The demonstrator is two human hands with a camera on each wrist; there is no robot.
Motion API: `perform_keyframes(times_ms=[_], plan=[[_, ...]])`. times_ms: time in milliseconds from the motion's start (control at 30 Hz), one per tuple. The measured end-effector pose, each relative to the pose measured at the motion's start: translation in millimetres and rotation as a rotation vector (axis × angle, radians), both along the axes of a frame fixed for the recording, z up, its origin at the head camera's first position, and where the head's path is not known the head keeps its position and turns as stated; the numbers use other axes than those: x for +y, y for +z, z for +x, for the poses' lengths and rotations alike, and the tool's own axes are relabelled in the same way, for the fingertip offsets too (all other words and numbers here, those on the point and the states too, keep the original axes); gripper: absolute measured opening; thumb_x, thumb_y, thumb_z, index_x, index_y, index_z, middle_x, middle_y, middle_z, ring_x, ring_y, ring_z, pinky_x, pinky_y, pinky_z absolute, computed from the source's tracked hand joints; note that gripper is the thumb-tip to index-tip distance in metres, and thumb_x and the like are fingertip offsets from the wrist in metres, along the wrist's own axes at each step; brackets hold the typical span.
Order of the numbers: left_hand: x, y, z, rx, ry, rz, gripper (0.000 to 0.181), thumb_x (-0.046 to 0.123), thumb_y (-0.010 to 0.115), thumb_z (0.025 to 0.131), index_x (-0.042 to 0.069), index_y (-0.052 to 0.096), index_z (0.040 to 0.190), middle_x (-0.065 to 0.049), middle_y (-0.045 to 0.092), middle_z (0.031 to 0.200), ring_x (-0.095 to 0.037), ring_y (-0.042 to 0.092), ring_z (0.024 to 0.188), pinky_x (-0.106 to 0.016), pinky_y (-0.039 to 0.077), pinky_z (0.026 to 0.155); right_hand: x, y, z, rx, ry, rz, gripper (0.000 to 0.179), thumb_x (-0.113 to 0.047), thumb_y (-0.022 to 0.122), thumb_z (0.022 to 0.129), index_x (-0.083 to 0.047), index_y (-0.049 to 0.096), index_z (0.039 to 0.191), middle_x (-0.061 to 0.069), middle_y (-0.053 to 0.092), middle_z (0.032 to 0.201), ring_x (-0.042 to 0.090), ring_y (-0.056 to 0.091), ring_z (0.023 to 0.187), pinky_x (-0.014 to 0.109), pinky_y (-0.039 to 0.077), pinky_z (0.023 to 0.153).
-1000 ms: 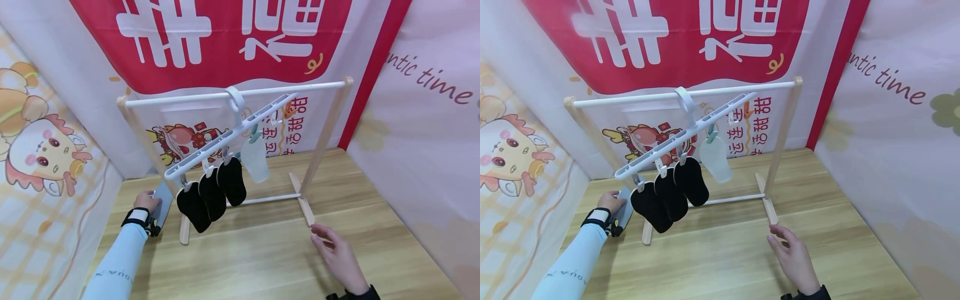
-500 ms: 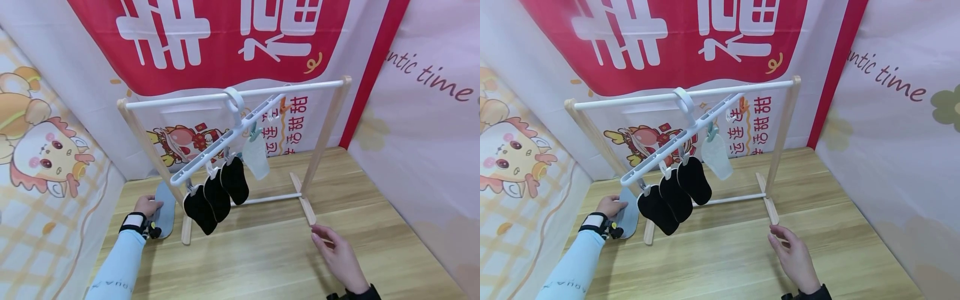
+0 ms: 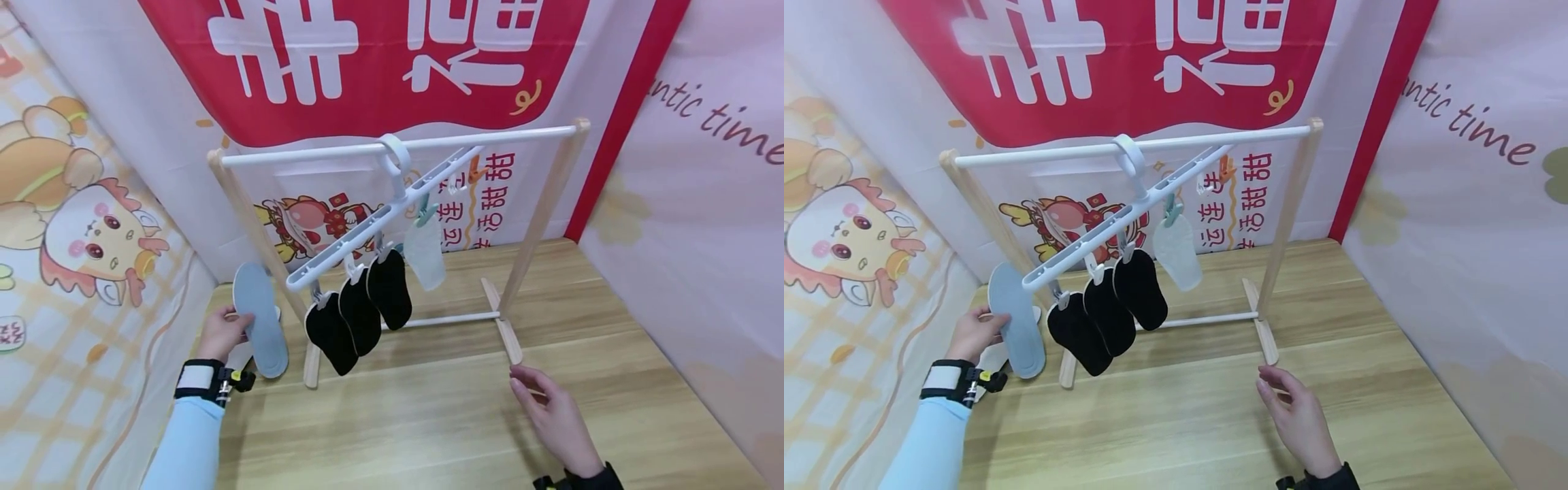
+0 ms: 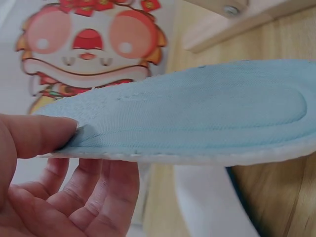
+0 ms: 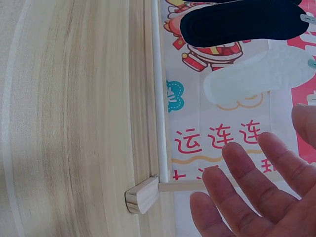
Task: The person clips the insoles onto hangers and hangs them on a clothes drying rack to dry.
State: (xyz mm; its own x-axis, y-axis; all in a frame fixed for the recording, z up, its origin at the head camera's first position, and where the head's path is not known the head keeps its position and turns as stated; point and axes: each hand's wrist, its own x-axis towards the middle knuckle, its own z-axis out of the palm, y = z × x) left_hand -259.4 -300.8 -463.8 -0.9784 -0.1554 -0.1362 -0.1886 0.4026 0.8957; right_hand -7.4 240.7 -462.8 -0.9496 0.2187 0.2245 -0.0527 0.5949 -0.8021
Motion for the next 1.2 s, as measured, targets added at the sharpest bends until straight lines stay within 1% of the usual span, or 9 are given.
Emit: perform_keyframes(times_ms=[167, 300, 433, 633, 800, 900, 1067, 1133, 1200], plan=[[-1.7, 14.8, 22.5, 0.083, 0.076, 0.026, 0.050, 0.020, 0.063, 0.097, -0.008, 0.045, 0.135, -0.031, 0.057, 0.127, -0.006, 0.063, 0.079, -0.027, 0.058, 0.066, -2, 0.4, 0.6, 0.002, 0.002, 0.020, 0.025, -0.019, 0.062, 0.100, -0.004, 0.067, 0.119, 0.007, 0.070, 0.113, 0.019, 0.064, 0.101, 0.030, 0.055, 0.082], [-2.0, 24.2, 38.8, 0.102, 0.114, 0.029, 0.047, 0.022, 0.062, 0.098, -0.004, 0.046, 0.134, -0.027, 0.059, 0.125, -0.004, 0.063, 0.078, -0.027, 0.058, 0.066, -3, 0.8, 1.1, 0.013, 0.010, 0.022, 0.025, -0.018, 0.062, 0.100, -0.003, 0.067, 0.120, 0.007, 0.071, 0.113, 0.017, 0.065, 0.100, 0.030, 0.055, 0.081], [0.4, 30.4, 56.2, 0.112, 0.121, 0.016, 0.048, 0.026, 0.061, 0.099, -0.001, 0.047, 0.136, -0.025, 0.060, 0.124, -0.006, 0.064, 0.083, -0.027, 0.058, 0.068, -4, 1.1, 1.5, 0.012, 0.013, 0.016, 0.024, -0.017, 0.062, 0.099, -0.005, 0.067, 0.119, 0.007, 0.071, 0.113, 0.015, 0.064, 0.100, 0.028, 0.055, 0.081], [9.0, 29.4, 83.5, 0.132, 0.158, 0.057, 0.041, 0.023, 0.064, 0.097, 0.000, 0.051, 0.129, -0.021, 0.062, 0.120, -0.002, 0.064, 0.082, -0.026, 0.058, 0.066, -6, 0.6, 1.9, 0.013, 0.023, 0.013, 0.024, -0.017, 0.062, 0.099, -0.005, 0.067, 0.119, 0.007, 0.071, 0.113, 0.013, 0.064, 0.100, 0.027, 0.055, 0.081], [15.9, 23.4, 105.4, 0.123, 0.187, 0.146, 0.034, 0.016, 0.067, 0.095, 0.002, 0.052, 0.122, -0.006, 0.066, 0.108, -0.004, 0.064, 0.081, -0.026, 0.057, 0.066, -8, -2.1, 1.3, 0.023, 0.028, 0.018, 0.024, -0.016, 0.063, 0.099, -0.004, 0.067, 0.119, 0.006, 0.071, 0.113, 0.011, 0.064, 0.099, 0.026, 0.055, 0.080], [19.8, 21.3, 118.7, 0.112, 0.175, 0.187, 0.036, 0.015, 0.068, 0.095, 0.002, 0.051, 0.123, -0.004, 0.066, 0.107, -0.005, 0.065, 0.083, -0.028, 0.058, 0.068, -9, -3.5, 0.9, 0.026, 0.028, 0.018, 0.023, -0.016, 0.063, 0.099, -0.005, 0.068, 0.119, 0.006, 0.071, 0.112, 0.011, 0.064, 0.098, 0.025, 0.054, 0.080], [25.5, 22.6, 141.8, 0.111, 0.147, 0.175, 0.043, 0.020, 0.068, 0.095, 0.000, 0.049, 0.128, -0.012, 0.063, 0.114, -0.007, 0.066, 0.086, -0.029, 0.059, 0.070, -10, -3.6, 0.4, 0.018, 0.032, 0.023, 0.024, -0.018, 0.062, 0.099, -0.006, 0.068, 0.119, 0.006, 0.071, 0.114, 0.014, 0.064, 0.099, 0.026, 0.054, 0.080], [28.1, 24.2, 150.4, 0.121, 0.145, 0.188, 0.042, 0.018, 0.068, 0.095, -0.001, 0.049, 0.128, -0.010, 0.065, 0.110, -0.008, 0.067, 0.086, -0.030, 0.059, 0.070, -10, -3.2, 0.5, 0.008, 0.029, 0.024, 0.024, -0.019, 0.062, 0.100, -0.006, 0.068, 0.120, 0.006, 0.071, 0.114, 0.015, 0.064, 0.100, 0.026, 0.054, 0.080], [30.8, 25.9, 159.0, 0.133, 0.141, 0.225, 0.041, 0.014, 0.069, 0.095, -0.002, 0.049, 0.127, -0.004, 0.066, 0.105, -0.008, 0.067, 0.086, -0.030, 0.059, 0.070, -10, -3.0, 0.5, -0.002, 0.027, 0.025, 0.024, -0.020, 0.061, 0.100, -0.007, 0.068, 0.120, 0.005, 0.070, 0.115, 0.015, 0.064, 0.100, 0.026, 0.054, 0.081]])
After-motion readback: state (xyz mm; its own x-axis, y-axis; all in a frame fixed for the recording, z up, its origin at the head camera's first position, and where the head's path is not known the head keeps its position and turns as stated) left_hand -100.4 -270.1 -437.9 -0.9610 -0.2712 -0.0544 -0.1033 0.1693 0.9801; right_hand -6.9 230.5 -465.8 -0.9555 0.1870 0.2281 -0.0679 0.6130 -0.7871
